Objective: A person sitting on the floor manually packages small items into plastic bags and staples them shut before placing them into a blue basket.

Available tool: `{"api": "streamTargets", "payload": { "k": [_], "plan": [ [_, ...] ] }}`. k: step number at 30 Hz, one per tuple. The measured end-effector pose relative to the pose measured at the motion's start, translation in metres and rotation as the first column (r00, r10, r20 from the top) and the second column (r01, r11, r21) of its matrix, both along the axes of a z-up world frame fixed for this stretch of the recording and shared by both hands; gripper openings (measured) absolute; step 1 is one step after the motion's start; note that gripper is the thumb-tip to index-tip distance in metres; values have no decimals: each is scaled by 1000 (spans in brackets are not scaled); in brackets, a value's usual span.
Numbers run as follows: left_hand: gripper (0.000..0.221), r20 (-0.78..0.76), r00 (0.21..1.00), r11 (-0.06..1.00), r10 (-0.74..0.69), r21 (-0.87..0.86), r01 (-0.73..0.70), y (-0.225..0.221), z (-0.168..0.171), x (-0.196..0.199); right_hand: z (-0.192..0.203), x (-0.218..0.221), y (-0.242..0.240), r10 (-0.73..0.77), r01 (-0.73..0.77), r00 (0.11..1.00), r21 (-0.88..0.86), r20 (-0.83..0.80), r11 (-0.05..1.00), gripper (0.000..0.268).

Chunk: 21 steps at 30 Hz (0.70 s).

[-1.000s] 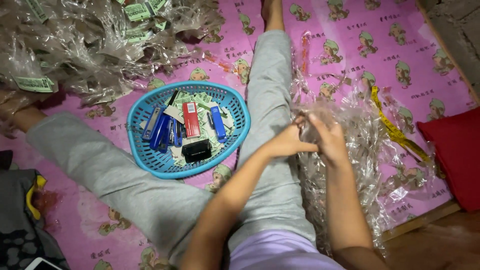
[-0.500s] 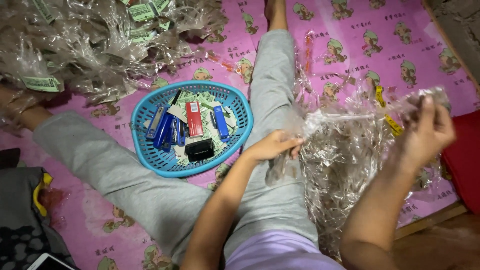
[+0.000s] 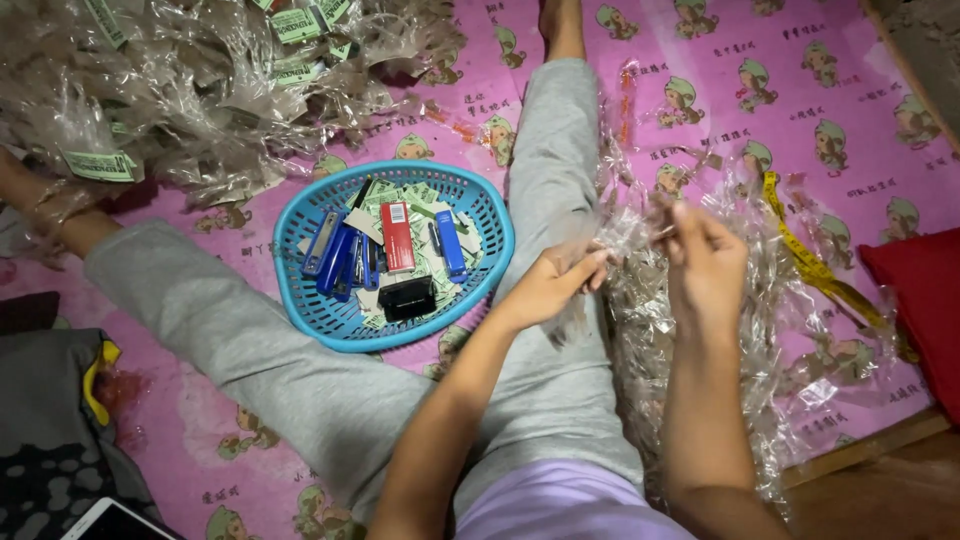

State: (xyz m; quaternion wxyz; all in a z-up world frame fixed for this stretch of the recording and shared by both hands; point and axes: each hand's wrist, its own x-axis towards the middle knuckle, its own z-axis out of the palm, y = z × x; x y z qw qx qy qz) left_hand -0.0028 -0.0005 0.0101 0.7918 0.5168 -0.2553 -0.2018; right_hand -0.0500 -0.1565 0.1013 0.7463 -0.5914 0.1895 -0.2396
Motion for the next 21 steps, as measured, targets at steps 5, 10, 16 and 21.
{"api": "streamTargets", "payload": {
  "k": [5, 10, 16, 21],
  "plan": [
    [43, 28, 996, 992, 88, 87, -90, 7, 15, 2, -14, 13, -17, -55, 52, 994, 36, 91, 998, 9],
    [31, -111, 948, 951, 300, 111, -288, 3, -1, 9, -14, -20, -33, 188, -185, 956, -37, 224, 982, 28],
    [23, -145, 954, 960, 264, -60, -275, 11, 26, -7, 5, -2, 9, 427, -353, 889, -344, 165, 870, 20],
    [15, -115, 954, 960, 278, 55, -274, 16, 44, -22, -9, 32, 23, 267, -242, 962, -283, 54, 928, 16]
  ]
}}
